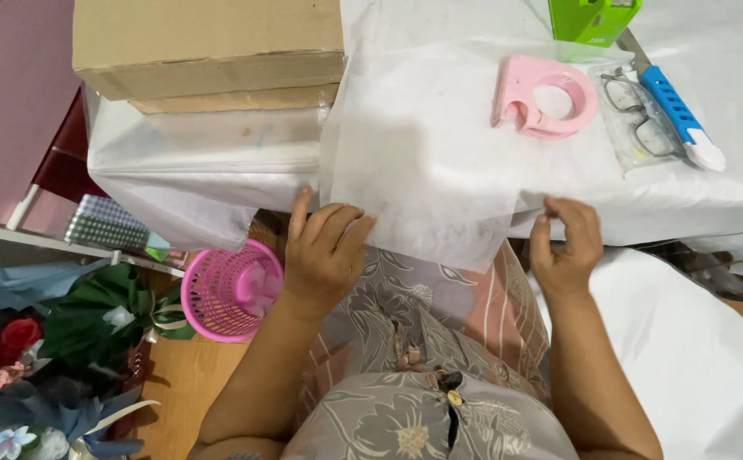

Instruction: The person places a sheet of white paper on a table and uses a blue utility knife to cut it into smaller pieces. They then fold the cut paper by hand.

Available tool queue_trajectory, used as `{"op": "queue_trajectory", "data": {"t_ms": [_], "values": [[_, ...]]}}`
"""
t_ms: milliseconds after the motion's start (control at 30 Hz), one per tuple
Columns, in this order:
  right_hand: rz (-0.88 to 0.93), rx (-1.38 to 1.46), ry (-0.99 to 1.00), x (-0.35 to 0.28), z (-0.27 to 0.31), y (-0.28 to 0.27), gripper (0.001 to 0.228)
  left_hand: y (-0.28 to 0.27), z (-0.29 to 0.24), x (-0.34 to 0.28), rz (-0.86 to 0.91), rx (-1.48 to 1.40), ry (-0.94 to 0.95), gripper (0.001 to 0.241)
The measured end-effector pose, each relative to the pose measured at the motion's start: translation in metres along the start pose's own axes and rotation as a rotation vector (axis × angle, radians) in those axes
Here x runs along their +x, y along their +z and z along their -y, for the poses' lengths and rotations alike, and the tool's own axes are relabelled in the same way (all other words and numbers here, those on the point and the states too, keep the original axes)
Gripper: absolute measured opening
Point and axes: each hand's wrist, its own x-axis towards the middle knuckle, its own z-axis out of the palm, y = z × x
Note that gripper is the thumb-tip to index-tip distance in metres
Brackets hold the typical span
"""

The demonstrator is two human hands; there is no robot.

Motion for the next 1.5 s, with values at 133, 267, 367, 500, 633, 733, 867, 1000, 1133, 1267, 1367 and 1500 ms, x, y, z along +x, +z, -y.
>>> {"op": "queue_trajectory", "data": {"t_ms": [133, 267, 367, 500, 633, 733, 867, 1000, 1133, 1267, 1367, 1500], "values": [[0.114, 0.378, 0.611, -0.039, 0.018, 0.01, 0.025, -0.001, -0.009, -0.012, 0.003, -0.091, -0.001, 0.006], [0.176, 0.781, 1.005, -0.074, -0.004, 0.025, 0.032, -0.001, -0.024, -0.026, -0.034, -0.167, -0.007, 0.011], [0.126, 0.986, 1.166, -0.06, 0.001, 0.025, 0.025, 0.01, -0.03, -0.051, -0.079, -0.199, -0.1, 0.015], [0.045, 1.044, 1.312, -0.025, 0.028, 0.008, 0.025, 0.009, -0.051, -0.06, -0.107, -0.445, -0.567, 0.067], [0.031, 0.999, 1.331, -0.022, 0.029, -0.009, 0.026, 0.027, -0.065, -0.076, -0.18, -0.964, -1.086, 0.082], [0.033, 0.993, 1.333, -0.023, 0.025, -0.021, 0.025, 0.016, -0.067, -0.053, -0.175, -1.472, -1.46, 0.061], [0.097, 0.931, 1.304, -0.029, 0.009, -0.036, 0.032, 0.01, -0.069, -0.04, 0.048, -1.762, -1.943, 0.054], [-0.027, 1.197, 1.283, -0.015, 0.028, -0.039, 0.061, 0.015, -0.079, -0.023, 0.032, -1.76, -1.948, 0.042], [-0.406, 1.627, 1.329, -0.005, 0.08, -0.039, 0.072, 0.012, -0.085, 0.001, 0.188, -1.748, -2.048, 0.048], [-0.356, 1.678, 1.249, 0.021, 0.155, -0.016, 0.111, 0.026, -0.094, 0.0, -0.029, -1.866, -1.941, 0.048], [-0.246, 1.482, 1.408, -0.043, 0.123, -0.003, 0.099, 0.021, -0.1, -0.003, -0.056, -1.851, -1.986, 0.047], [-0.205, 1.179, 1.444, -0.089, 0.079, 0.006, 0.039, 0.058, -0.102, -0.056, -0.112, -1.81, -2.009, 0.044]]}}
